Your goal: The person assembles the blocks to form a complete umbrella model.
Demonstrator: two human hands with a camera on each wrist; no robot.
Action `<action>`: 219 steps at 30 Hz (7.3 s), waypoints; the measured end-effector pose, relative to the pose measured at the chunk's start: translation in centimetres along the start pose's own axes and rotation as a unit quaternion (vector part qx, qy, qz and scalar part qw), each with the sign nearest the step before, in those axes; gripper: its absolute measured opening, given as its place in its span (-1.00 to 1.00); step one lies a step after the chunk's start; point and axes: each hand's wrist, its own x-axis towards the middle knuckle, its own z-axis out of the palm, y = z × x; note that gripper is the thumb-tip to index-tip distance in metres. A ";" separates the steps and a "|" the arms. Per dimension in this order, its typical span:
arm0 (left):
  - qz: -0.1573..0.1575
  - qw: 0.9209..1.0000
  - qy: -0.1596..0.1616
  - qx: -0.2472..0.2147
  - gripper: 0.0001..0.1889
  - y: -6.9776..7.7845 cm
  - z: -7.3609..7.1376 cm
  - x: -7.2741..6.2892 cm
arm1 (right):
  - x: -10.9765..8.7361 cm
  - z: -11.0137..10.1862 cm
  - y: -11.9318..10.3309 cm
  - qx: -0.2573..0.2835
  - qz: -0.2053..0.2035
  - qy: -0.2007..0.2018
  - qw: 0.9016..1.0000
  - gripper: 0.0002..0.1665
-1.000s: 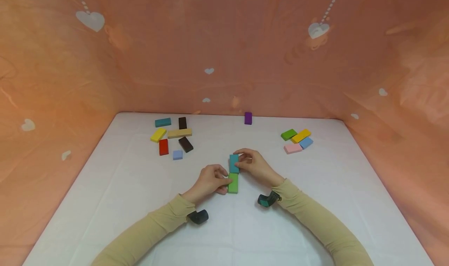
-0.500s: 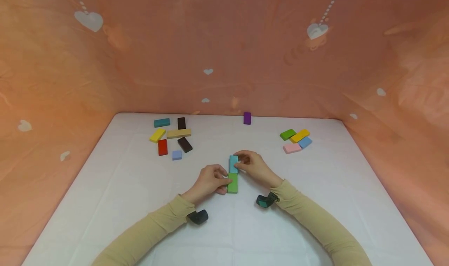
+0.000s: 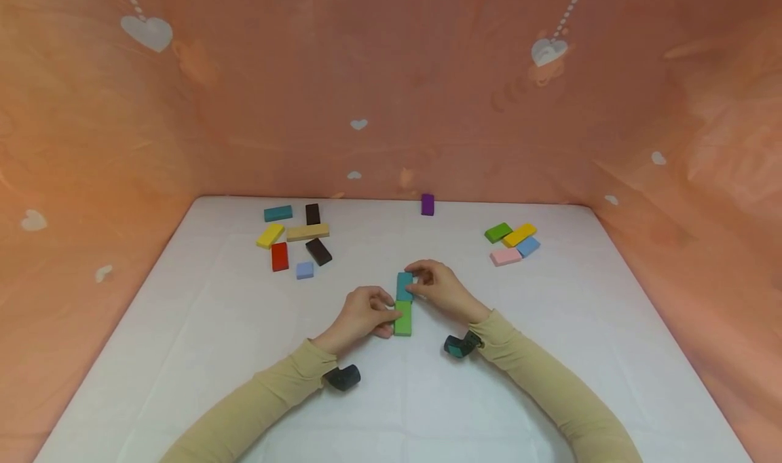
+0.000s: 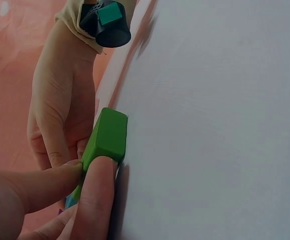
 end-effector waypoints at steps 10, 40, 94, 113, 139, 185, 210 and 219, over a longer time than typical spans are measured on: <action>0.007 1.000 0.002 0.003 -0.79 0.3 0.0 0.0 | 0.1 -0.1 -0.2 -0.005 -0.003 -0.003 1.000 -0.60; 0.003 1.000 -0.006 -0.010 -0.78 0.8 0.0 0.0 | -1.5 -0.6 -4.1 -0.005 -0.030 -0.008 0.999 -0.63; -0.006 1.000 -0.015 -0.021 -0.77 0.3 -0.2 0.5 | 9.1 -7.7 1.3 -0.031 -0.044 0.120 0.991 -0.44; -0.018 0.999 -0.017 -0.019 -0.75 0.6 -0.2 0.7 | 13.1 -7.3 4.0 0.036 0.030 0.191 0.980 -0.40; -0.025 0.999 -0.020 -0.010 -0.74 0.9 -0.1 0.7 | 13.9 -7.4 3.8 0.018 0.049 0.204 0.978 -0.49; -0.018 1.000 -0.018 -0.008 -0.77 1.3 0.0 0.5 | 11.8 -9.7 3.3 0.096 0.078 0.049 0.991 -0.47; -0.022 0.999 -0.014 -0.018 -0.77 1.0 -0.3 1.1 | 10.1 -11.3 1.5 -0.007 0.025 0.091 0.996 -0.62; -0.012 1.000 -0.008 -0.004 -0.75 1.0 -0.2 1.1 | 8.8 -12.9 0.5 0.036 -0.041 0.109 0.993 -0.56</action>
